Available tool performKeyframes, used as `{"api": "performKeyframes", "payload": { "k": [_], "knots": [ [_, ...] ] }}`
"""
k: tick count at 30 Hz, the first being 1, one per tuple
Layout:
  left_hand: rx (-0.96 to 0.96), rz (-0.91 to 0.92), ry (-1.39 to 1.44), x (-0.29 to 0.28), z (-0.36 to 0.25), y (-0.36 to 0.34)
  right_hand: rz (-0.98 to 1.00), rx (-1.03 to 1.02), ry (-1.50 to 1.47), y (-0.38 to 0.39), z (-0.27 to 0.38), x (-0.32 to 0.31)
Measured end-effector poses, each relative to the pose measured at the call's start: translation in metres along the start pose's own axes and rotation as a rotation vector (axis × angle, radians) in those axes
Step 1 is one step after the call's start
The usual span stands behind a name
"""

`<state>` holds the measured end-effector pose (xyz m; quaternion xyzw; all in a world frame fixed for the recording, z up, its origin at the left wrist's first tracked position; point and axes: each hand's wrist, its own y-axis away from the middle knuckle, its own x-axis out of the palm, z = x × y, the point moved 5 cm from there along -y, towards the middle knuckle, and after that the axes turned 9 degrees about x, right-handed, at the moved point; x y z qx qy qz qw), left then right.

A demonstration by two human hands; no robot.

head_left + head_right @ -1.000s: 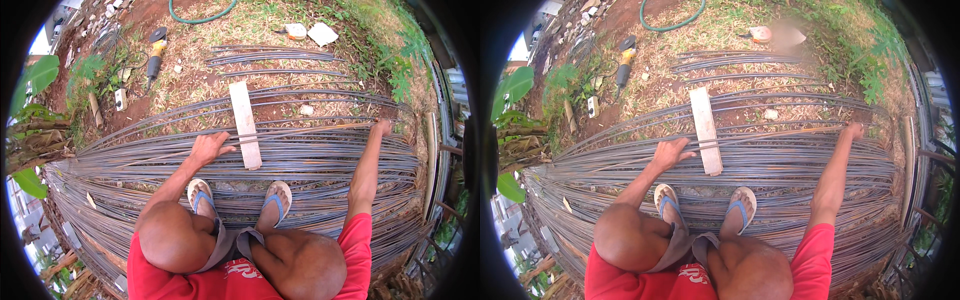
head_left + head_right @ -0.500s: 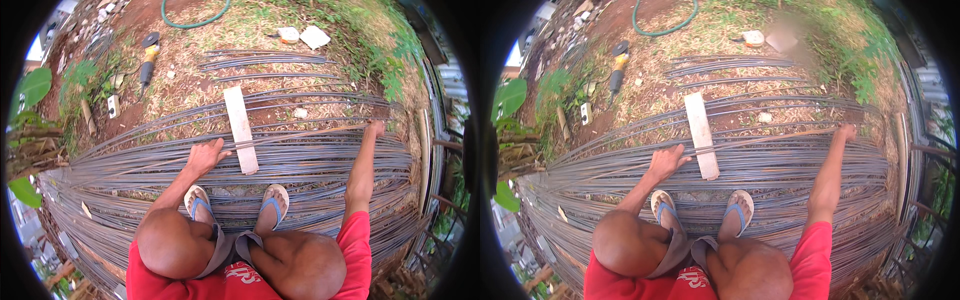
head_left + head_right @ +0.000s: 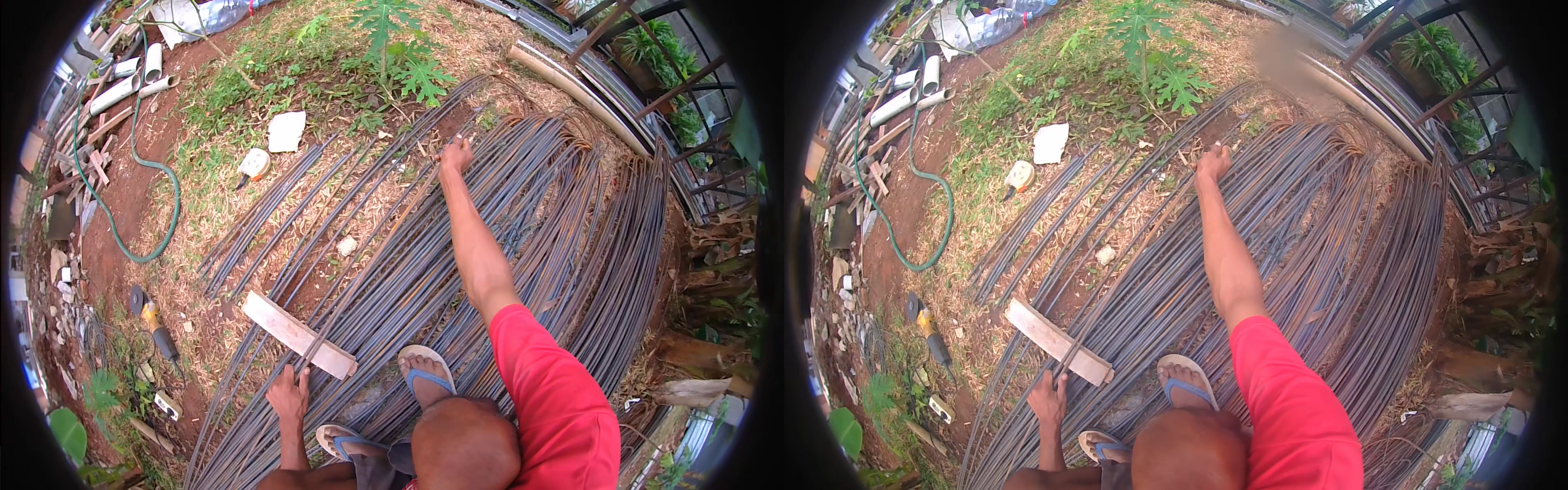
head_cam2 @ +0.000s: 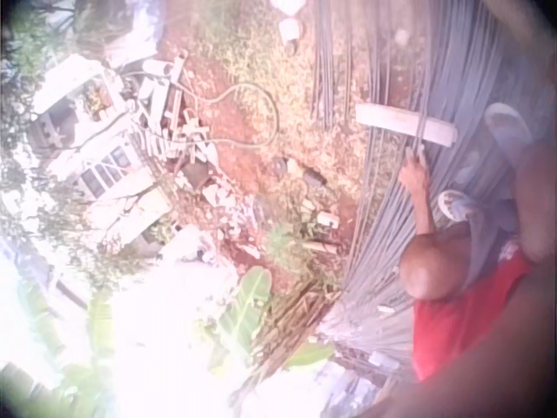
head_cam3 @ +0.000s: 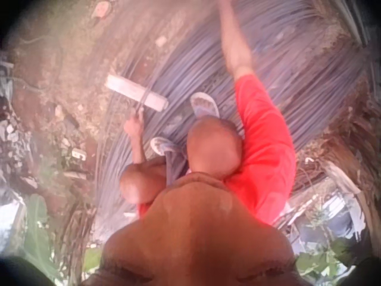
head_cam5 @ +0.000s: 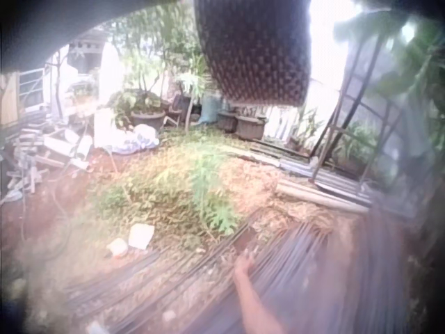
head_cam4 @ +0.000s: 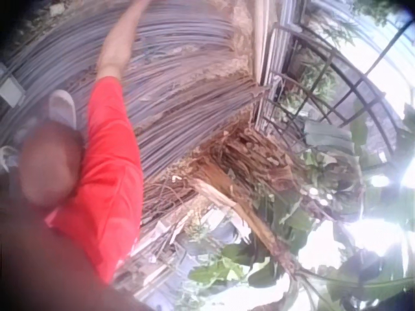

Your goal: The person arranges long metal rods on the ground, uses a wooden block as a guide, and cuts the rods with an angle grinder, producing sparks. The person then moves among the cut rods and picks up a white rectangular object.

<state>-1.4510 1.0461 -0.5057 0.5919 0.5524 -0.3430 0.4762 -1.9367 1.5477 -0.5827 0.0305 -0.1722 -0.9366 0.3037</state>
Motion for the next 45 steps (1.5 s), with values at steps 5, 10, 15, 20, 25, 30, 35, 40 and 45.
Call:
{"api": "performKeyframes", "payload": {
  "k": [5,10,15,20,25,30,35,40,45],
  "knots": [
    [-0.022,-0.034,-0.013,-0.006,-0.001,0.000,0.021,0.057,0.099,0.010,0.002,0.003],
    [-0.044,-0.071,-0.048,0.000,-0.002,0.001,-0.066,-0.034,0.295,0.028,0.025,0.002],
    [-0.048,-0.133,-0.086,0.003,-0.006,0.003,-0.115,-0.178,0.481,0.034,0.040,0.001],
    [-0.014,-0.173,-0.055,0.001,-0.006,-0.001,-0.032,-0.144,0.400,0.011,0.027,0.004],
    [-0.030,-0.091,0.004,-0.001,0.001,-0.003,0.235,0.074,0.211,-0.008,0.012,-0.010],
    [-0.106,-0.103,0.006,-0.011,0.005,0.015,0.097,-1.097,0.713,0.171,0.050,0.019],
    [-0.034,-0.132,0.056,0.002,-0.002,0.001,1.214,-1.119,1.005,0.302,-0.023,0.096],
    [-0.029,-0.128,0.074,0.001,-0.001,0.000,1.338,-1.299,1.231,0.363,-0.103,0.139],
    [-0.031,-0.148,0.089,-0.001,0.003,0.001,1.445,-1.216,1.438,0.375,-0.127,0.157]
  ]
}}
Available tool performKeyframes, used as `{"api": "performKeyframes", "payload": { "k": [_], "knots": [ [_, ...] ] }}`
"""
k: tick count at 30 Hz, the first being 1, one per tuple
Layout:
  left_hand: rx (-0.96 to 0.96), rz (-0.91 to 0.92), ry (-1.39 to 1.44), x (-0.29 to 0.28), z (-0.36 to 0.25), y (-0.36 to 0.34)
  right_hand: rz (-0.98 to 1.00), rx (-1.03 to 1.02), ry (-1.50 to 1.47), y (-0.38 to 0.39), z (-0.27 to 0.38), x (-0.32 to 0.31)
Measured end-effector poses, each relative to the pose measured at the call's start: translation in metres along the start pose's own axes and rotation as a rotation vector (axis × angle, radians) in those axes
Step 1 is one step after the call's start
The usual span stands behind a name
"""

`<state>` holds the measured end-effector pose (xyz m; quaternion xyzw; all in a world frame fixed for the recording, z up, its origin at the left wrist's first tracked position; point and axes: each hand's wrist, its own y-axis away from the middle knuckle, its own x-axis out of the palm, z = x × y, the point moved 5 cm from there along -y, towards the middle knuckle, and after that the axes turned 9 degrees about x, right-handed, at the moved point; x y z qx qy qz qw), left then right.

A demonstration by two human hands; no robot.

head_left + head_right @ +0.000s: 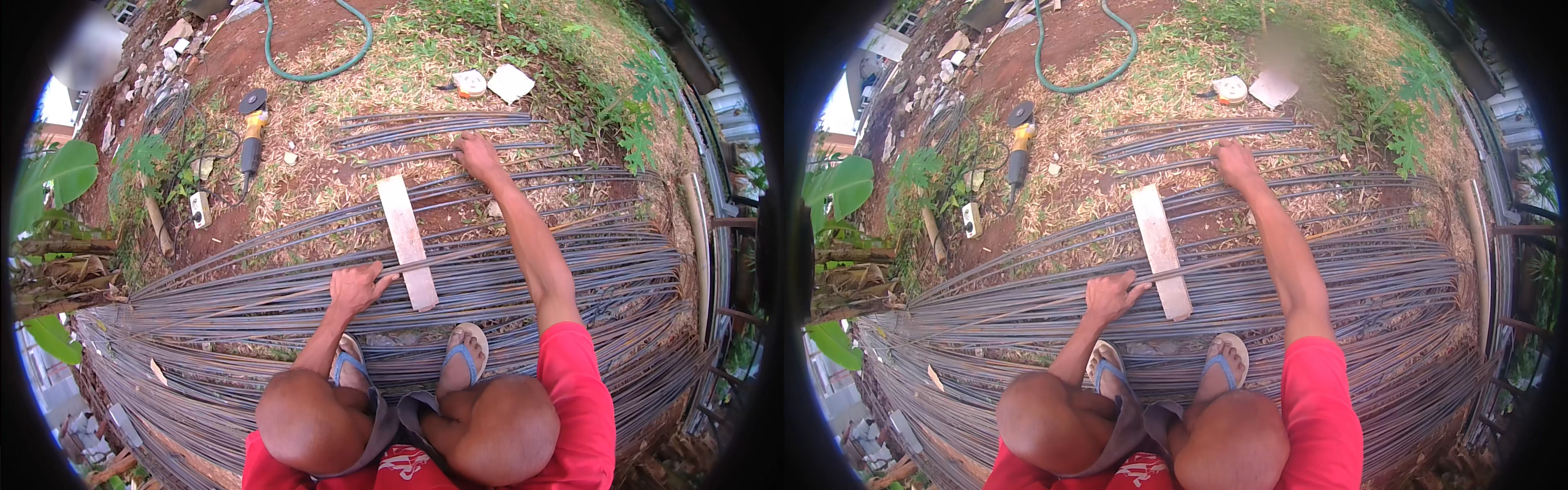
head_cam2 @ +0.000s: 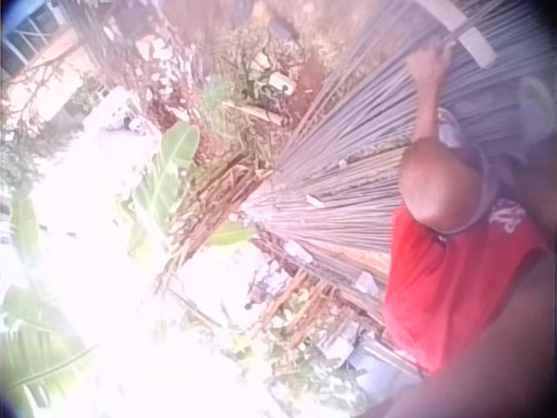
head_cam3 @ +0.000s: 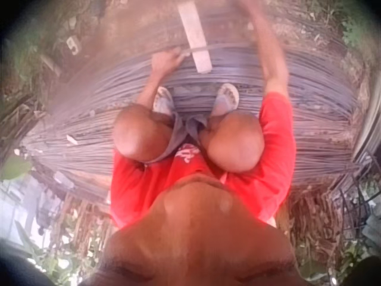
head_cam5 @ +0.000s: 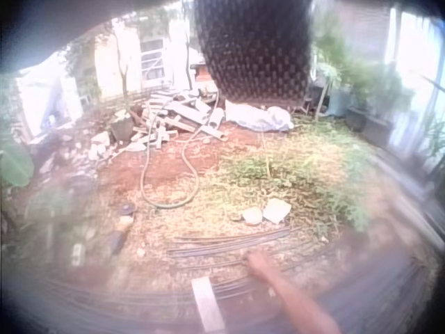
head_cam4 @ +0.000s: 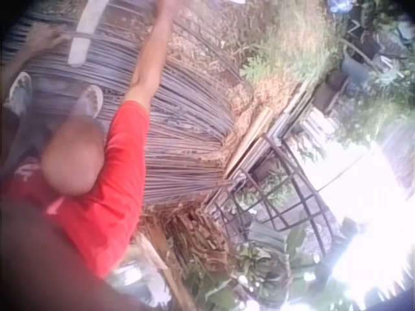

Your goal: The person arranges long metal rods on the ground, uses a wooden block as a guide, and cuts the rods with an angle grinder, producing sparks. The person then moves among the cut rods and picks up a white rectangular object.

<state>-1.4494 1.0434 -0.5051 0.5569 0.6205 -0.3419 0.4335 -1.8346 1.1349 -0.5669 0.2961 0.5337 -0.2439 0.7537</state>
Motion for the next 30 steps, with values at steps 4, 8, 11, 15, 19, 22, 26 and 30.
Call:
{"api": "performKeyframes", "payload": {
  "k": [4,8,11,15,19,22,26,30],
  "knots": [
    [-0.042,0.061,-0.009,-0.001,0.005,0.000,0.069,-0.053,-0.009,-0.005,0.009,-0.010],
    [-0.036,0.085,-0.038,0.004,-0.002,-0.004,0.074,-0.064,-0.149,-0.003,-0.012,-0.006],
    [-0.035,0.057,-0.051,0.008,-0.006,-0.005,-0.100,-0.186,-0.061,0.014,-0.027,-0.010],
    [-0.028,0.005,-0.113,0.005,0.001,0.002,-0.179,-0.209,-0.110,0.053,-0.025,-0.069],
    [0.028,0.012,-0.135,0.008,-0.011,-0.002,-0.194,-0.175,-0.083,0.145,-0.081,-0.127],
    [0.036,-0.017,-0.149,0.009,-0.004,0.000,-0.206,-0.171,-0.121,0.187,-0.122,-0.146],
    [-0.006,0.029,-0.158,0.012,0.004,0.002,-0.174,-0.071,-0.162,0.223,-0.166,-0.141],
    [-0.014,0.046,-0.143,0.014,0.005,0.002,-0.126,-0.019,-0.152,0.232,-0.188,-0.122]
  ]
}}
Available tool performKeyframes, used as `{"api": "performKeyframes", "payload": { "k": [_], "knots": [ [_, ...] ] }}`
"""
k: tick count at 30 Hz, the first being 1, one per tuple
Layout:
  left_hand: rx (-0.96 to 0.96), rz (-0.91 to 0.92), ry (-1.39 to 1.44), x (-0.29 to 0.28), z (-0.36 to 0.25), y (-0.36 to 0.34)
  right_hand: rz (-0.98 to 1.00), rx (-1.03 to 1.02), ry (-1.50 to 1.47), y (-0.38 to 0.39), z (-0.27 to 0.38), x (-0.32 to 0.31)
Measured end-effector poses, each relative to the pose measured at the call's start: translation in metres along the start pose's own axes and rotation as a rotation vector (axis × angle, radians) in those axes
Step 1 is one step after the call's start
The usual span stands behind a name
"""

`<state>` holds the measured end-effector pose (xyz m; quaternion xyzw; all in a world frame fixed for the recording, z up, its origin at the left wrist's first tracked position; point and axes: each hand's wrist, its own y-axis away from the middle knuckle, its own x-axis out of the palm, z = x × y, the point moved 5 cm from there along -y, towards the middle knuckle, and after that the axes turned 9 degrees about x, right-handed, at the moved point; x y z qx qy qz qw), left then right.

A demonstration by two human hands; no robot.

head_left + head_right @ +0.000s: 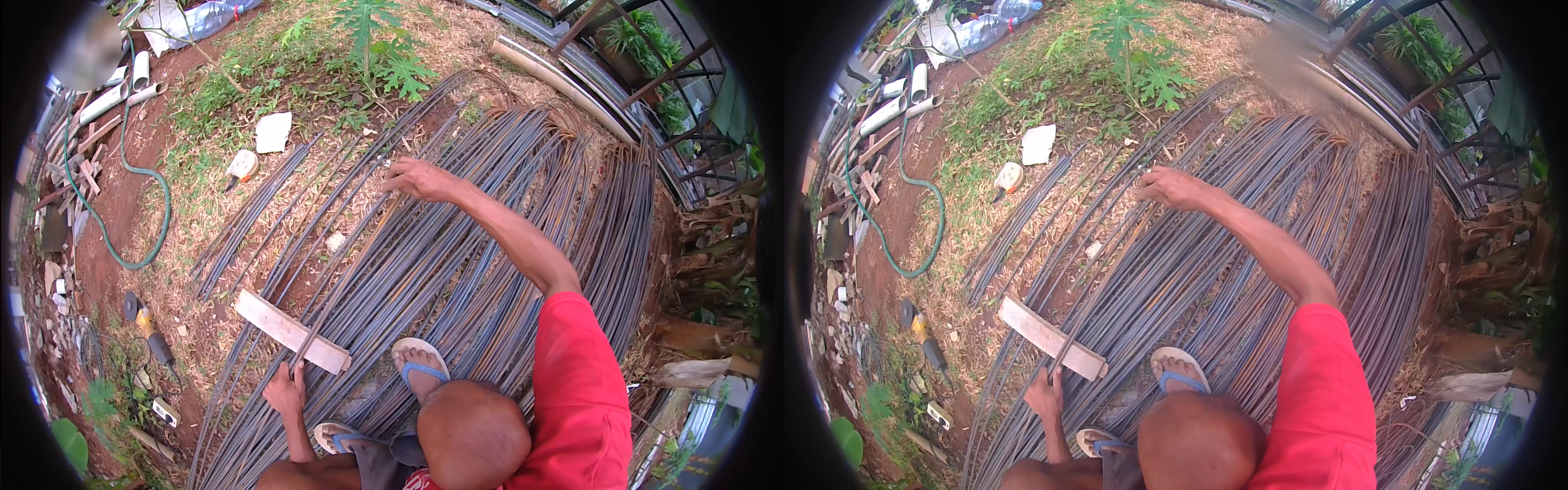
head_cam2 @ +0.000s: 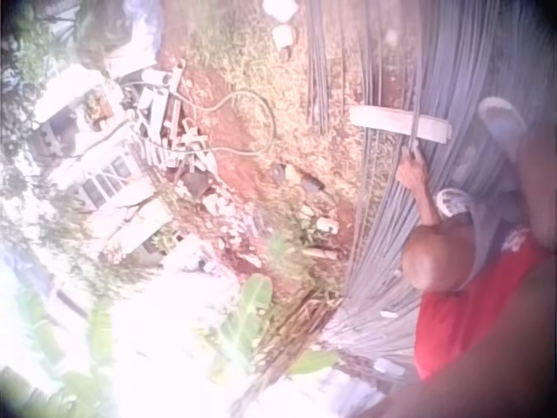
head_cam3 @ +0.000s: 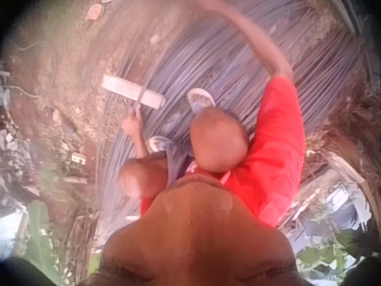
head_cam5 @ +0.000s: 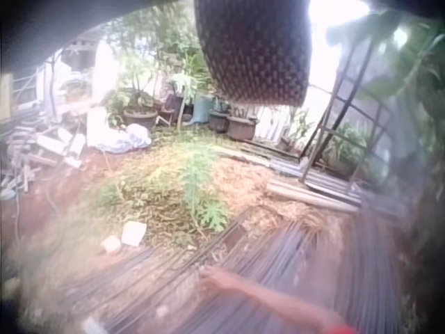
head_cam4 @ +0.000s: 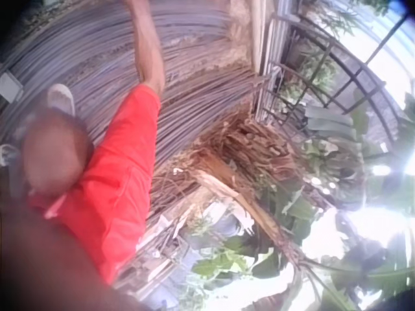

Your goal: The person arranges long metal rods on the ground, uses a wooden block as a guide, and cuts the rods with an angle grinder, producing sparks. The person then moves among the cut rods and picks up a white rectangular object.

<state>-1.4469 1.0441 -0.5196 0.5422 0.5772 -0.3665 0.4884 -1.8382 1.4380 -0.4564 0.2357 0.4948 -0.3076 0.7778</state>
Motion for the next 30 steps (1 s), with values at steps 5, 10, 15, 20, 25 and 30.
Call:
{"api": "performKeyframes", "payload": {
  "k": [5,10,15,20,25,30],
  "knots": [
    [0.036,-0.031,0.002,-0.001,-0.002,-0.001,0.067,0.011,-0.058,0.006,-0.018,0.010],
    [0.029,-0.016,-0.027,0.006,0.003,0.001,0.094,-0.025,-0.175,0.005,-0.023,0.004],
    [0.011,-0.002,-0.027,0.007,0.002,0.001,0.156,0.018,-0.172,0.009,-0.035,-0.008],
    [-0.012,0.005,-0.006,0.010,0.004,0.004,0.141,0.006,-0.226,0.007,-0.044,-0.008],
    [0.013,0.038,0.008,-0.003,-0.013,-0.009,0.182,0.061,-0.208,0.023,-0.056,-0.006],
    [-0.012,0.009,0.032,-0.011,-0.007,-0.006,0.218,0.117,-0.207,0.002,-0.039,-0.008]
  ]
}}
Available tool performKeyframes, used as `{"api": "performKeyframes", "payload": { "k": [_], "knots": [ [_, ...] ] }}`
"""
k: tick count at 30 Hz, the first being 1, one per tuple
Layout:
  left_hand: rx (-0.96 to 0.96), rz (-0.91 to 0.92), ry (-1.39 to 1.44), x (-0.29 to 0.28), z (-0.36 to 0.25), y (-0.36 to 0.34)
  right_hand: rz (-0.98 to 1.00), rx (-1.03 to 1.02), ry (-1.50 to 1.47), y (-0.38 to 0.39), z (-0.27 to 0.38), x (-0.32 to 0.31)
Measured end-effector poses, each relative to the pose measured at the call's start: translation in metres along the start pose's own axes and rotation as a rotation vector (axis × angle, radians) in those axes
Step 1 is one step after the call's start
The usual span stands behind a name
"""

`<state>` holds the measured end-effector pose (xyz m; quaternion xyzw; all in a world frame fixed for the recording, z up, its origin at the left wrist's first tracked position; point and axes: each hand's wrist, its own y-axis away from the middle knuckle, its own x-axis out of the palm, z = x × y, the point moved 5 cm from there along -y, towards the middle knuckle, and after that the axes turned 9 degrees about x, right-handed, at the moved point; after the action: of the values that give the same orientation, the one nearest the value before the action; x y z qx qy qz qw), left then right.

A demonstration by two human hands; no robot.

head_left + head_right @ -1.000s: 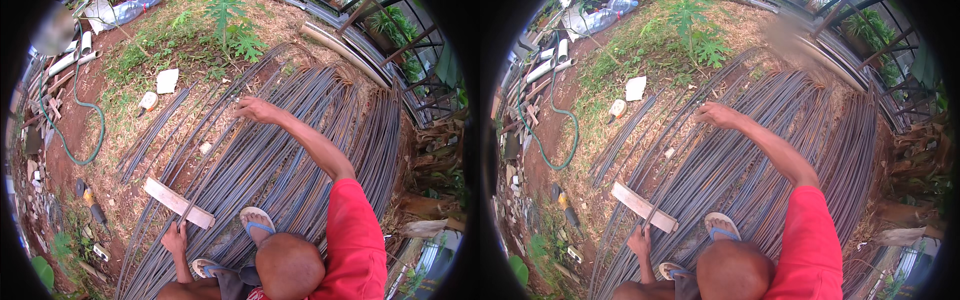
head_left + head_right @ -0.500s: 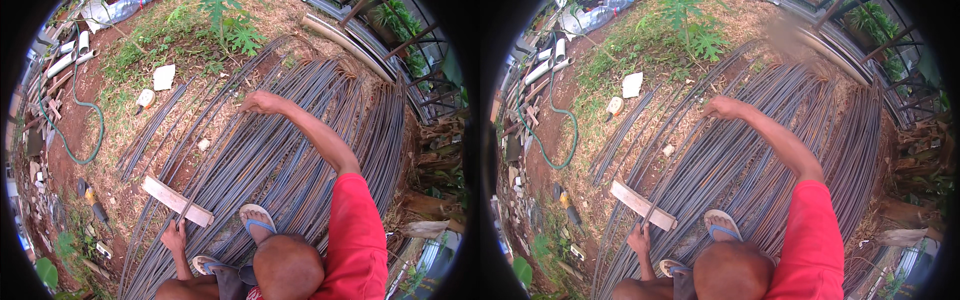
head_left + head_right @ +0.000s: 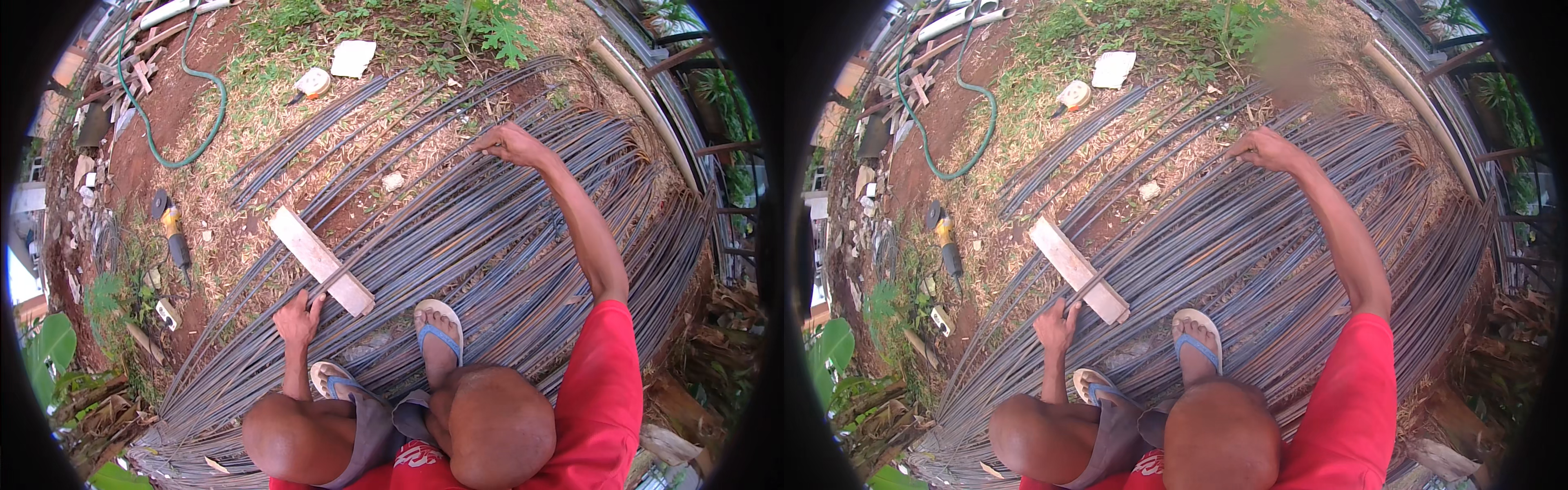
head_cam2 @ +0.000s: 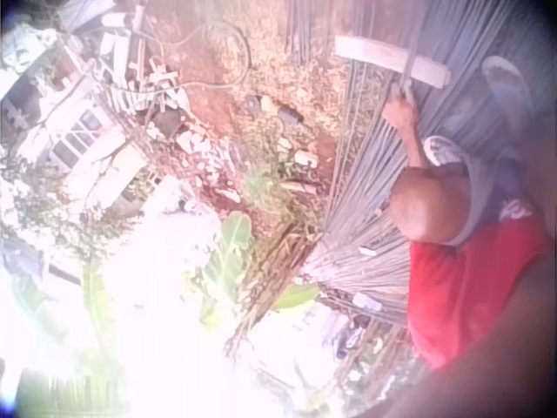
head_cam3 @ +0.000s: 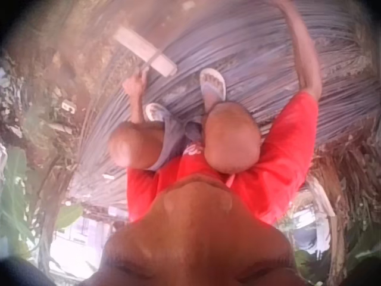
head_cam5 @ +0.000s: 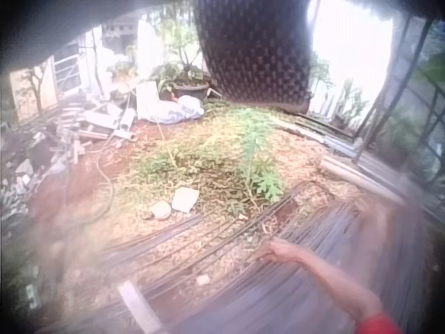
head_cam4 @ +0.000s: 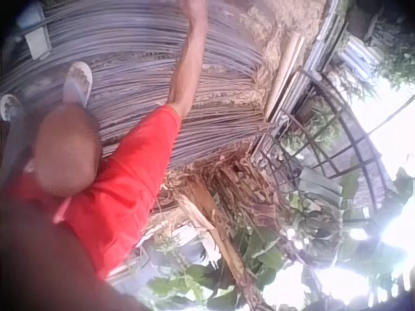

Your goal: The person arranges long metal rods on the ground, uses a wooden block as a guide, and cuts the rods with an angle grinder, producing sparks. The person then moves among the cut rods and picks up a white rectangular object.

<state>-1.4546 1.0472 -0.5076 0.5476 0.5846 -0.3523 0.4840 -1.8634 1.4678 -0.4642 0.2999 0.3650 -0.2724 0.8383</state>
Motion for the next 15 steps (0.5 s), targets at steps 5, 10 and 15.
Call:
{"api": "performKeyframes", "payload": {
  "k": [5,10,15],
  "knots": [
    [-0.009,-0.007,0.018,0.002,0.002,0.005,0.040,0.050,-0.001,-0.003,0.005,0.001],
    [-0.013,0.003,0.005,-0.002,0.001,0.002,0.033,0.076,0.003,-0.001,0.006,0.002],
    [0.016,0.000,-0.001,0.011,0.004,0.000,0.008,0.078,0.050,0.008,-0.009,0.002]
  ]
}}
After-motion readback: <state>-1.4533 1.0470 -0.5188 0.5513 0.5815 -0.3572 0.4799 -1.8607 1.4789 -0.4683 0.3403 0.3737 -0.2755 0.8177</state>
